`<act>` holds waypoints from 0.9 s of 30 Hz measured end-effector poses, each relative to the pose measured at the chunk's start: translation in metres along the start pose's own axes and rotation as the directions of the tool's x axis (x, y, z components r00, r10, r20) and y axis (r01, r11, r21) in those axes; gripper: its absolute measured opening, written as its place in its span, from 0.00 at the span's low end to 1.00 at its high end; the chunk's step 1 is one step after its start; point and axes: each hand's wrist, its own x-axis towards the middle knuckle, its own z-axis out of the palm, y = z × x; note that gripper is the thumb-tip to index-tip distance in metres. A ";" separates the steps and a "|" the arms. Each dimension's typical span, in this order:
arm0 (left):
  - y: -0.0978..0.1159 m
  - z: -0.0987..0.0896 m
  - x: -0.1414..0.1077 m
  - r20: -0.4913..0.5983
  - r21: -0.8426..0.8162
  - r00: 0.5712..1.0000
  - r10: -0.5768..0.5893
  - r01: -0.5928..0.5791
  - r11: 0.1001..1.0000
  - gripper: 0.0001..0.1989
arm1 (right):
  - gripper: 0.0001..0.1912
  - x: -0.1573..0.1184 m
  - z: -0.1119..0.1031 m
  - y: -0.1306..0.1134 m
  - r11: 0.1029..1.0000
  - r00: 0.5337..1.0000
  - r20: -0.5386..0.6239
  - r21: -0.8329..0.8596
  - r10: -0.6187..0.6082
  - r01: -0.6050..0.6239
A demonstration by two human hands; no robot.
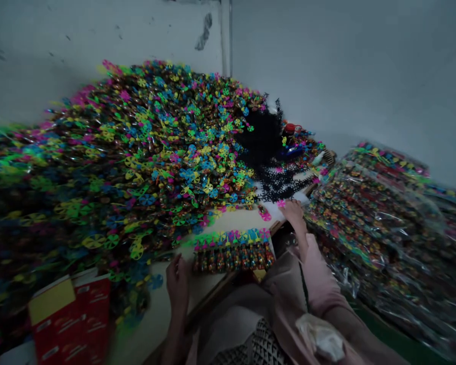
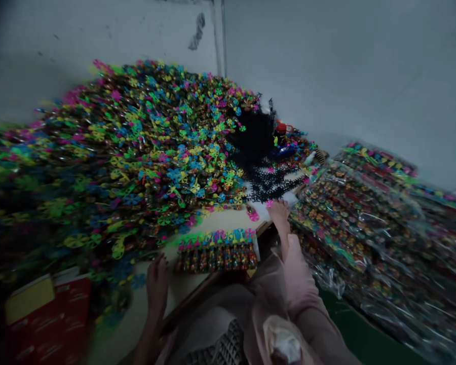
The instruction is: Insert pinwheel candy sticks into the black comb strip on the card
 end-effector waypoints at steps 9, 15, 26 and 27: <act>0.021 -0.026 -0.020 0.124 0.114 0.989 0.075 -0.089 0.989 0.23 | 0.13 0.003 0.024 0.003 0.999 0.994 -0.105 0.031 -0.008 0.011; 0.047 -0.015 -0.022 0.142 0.102 0.971 0.191 -0.207 0.973 0.21 | 0.15 -0.009 0.007 -0.014 0.992 0.973 -0.210 0.072 -0.090 0.108; 0.061 -0.002 -0.034 0.232 0.066 0.925 0.300 -0.323 0.944 0.19 | 0.15 0.029 0.021 -0.029 0.886 0.955 -0.271 0.464 0.125 0.015; 0.071 0.008 -0.031 0.271 0.064 0.901 0.340 -0.369 0.927 0.18 | 0.15 0.034 0.022 -0.024 0.866 0.950 -0.273 0.501 0.148 0.009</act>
